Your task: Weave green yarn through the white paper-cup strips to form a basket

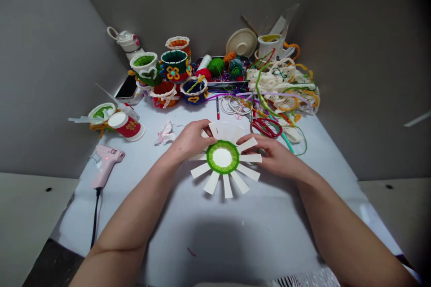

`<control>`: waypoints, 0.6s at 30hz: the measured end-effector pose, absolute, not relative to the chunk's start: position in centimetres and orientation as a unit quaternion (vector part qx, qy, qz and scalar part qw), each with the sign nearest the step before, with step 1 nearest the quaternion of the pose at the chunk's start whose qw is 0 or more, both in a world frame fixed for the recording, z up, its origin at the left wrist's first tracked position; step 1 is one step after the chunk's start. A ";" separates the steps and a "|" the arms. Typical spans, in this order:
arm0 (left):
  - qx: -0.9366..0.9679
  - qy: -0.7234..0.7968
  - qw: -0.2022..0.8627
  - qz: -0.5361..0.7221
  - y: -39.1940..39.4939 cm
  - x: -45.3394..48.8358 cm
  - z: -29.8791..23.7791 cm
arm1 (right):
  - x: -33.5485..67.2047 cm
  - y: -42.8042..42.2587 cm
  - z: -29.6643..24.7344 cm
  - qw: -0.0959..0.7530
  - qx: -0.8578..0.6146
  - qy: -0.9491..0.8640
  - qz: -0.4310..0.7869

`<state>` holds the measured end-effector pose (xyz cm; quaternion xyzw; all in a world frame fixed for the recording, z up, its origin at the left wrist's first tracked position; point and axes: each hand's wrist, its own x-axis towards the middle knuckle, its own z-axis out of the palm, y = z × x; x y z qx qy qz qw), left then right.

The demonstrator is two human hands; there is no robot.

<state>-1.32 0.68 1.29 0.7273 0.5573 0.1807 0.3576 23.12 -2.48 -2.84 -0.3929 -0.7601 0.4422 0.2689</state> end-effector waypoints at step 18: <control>0.690 0.619 0.316 0.202 1.3 -1.5 -0.2 | 23.0 -2.4 -3.5 0.306 -0.496 -0.636 0.506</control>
